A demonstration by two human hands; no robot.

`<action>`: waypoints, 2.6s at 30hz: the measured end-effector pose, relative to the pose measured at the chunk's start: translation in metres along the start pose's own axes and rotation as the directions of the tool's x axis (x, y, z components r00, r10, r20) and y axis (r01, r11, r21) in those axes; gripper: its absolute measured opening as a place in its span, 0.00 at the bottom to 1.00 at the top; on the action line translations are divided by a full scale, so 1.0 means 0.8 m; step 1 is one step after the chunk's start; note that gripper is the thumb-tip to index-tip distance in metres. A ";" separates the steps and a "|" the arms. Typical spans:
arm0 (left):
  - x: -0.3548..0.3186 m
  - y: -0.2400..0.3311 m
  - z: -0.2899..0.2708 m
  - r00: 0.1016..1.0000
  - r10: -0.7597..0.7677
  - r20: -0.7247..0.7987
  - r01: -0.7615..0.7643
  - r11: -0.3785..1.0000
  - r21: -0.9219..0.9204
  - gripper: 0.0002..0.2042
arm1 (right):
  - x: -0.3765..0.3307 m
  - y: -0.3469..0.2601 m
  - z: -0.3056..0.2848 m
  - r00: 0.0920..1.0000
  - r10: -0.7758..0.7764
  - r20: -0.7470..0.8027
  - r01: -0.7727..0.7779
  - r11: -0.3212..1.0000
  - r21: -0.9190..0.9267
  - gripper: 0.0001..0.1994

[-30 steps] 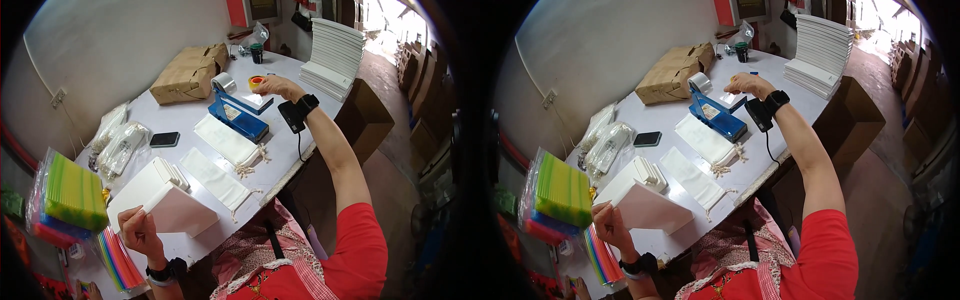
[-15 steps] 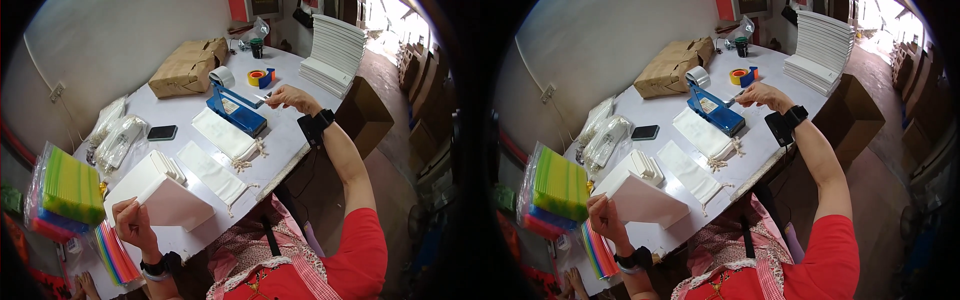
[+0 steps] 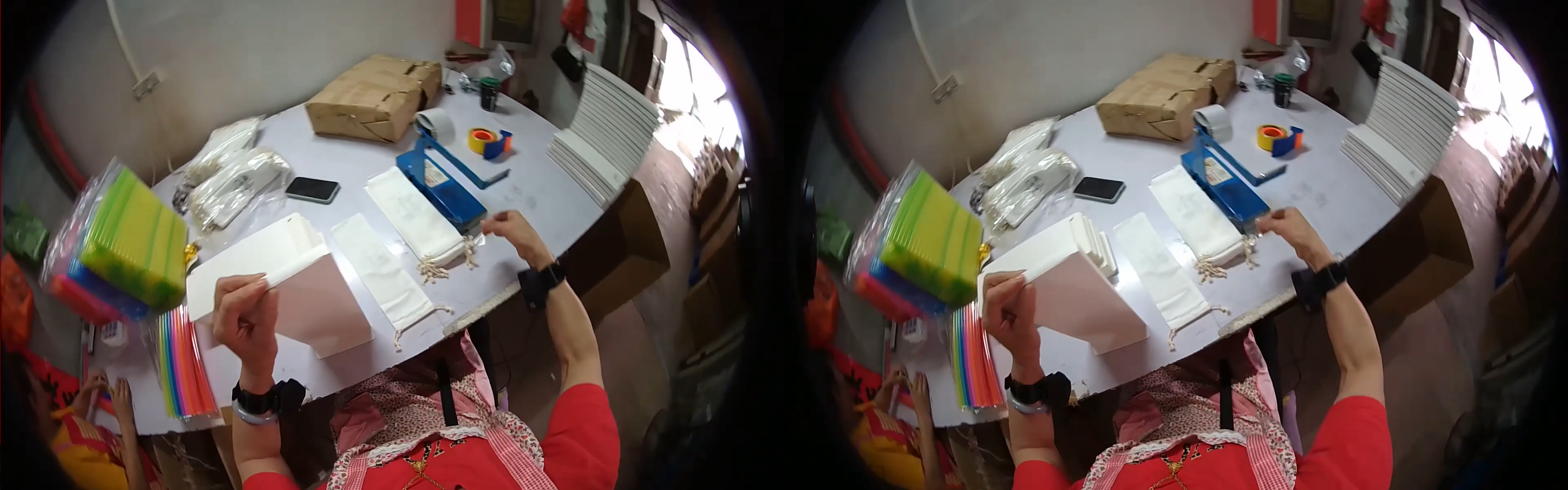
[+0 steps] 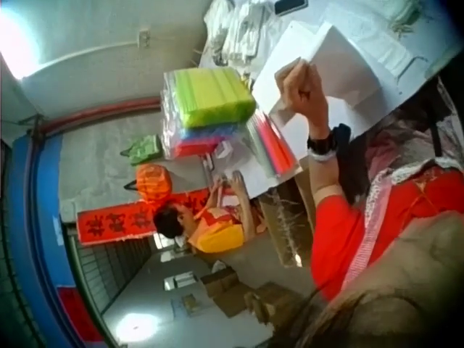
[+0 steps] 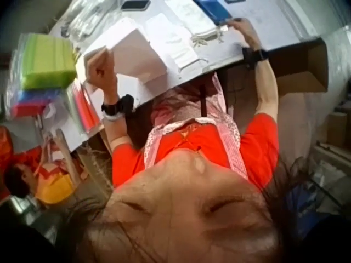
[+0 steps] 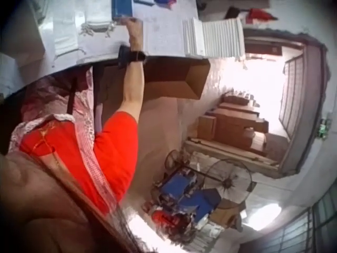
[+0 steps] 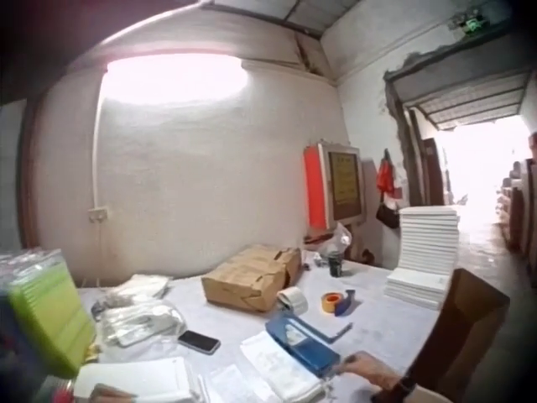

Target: The person folds a white paper box, inserts a bundle of colorful straws and a small white pouch into it, and then folds the top flap to close the box.

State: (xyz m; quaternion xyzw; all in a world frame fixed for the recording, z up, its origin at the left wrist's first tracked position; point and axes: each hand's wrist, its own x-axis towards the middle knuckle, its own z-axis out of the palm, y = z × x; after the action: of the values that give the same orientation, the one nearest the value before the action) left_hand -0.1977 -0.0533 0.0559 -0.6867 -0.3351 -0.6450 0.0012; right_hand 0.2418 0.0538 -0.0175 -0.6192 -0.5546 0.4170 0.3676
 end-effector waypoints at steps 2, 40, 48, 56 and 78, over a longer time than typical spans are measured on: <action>0.005 -0.003 0.007 1.000 0.024 0.009 -0.024 0.999 -0.031 0.09 | -0.023 -0.001 0.015 0.992 -0.125 0.032 0.117 0.976 0.185 0.08; 0.022 -0.011 -0.008 0.999 0.019 0.043 -0.012 0.988 -0.155 0.09 | -0.100 -0.237 0.270 0.492 -0.871 0.008 0.812 0.462 0.356 0.05; 0.013 -0.008 -0.001 1.000 -0.001 -0.004 0.001 1.000 0.006 0.11 | -0.104 -0.238 0.277 0.483 -0.872 -0.082 0.872 0.470 0.137 0.03; 0.003 0.026 0.007 0.956 -0.271 -0.111 0.252 0.955 -0.154 0.17 | -0.136 -0.246 0.286 0.688 -0.712 -0.141 0.716 0.632 0.297 0.28; 0.001 0.050 -0.017 0.959 -0.226 0.173 0.222 0.974 0.042 0.28 | -0.112 -0.276 0.215 0.732 -0.637 0.239 0.668 0.741 -0.069 0.18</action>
State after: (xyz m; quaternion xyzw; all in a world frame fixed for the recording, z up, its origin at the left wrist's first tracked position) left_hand -0.1911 -0.0900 0.0760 -0.6987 -0.4165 -0.5740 -0.0939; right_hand -0.0042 -0.0108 0.1288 -0.3651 -0.8005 0.2780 0.3856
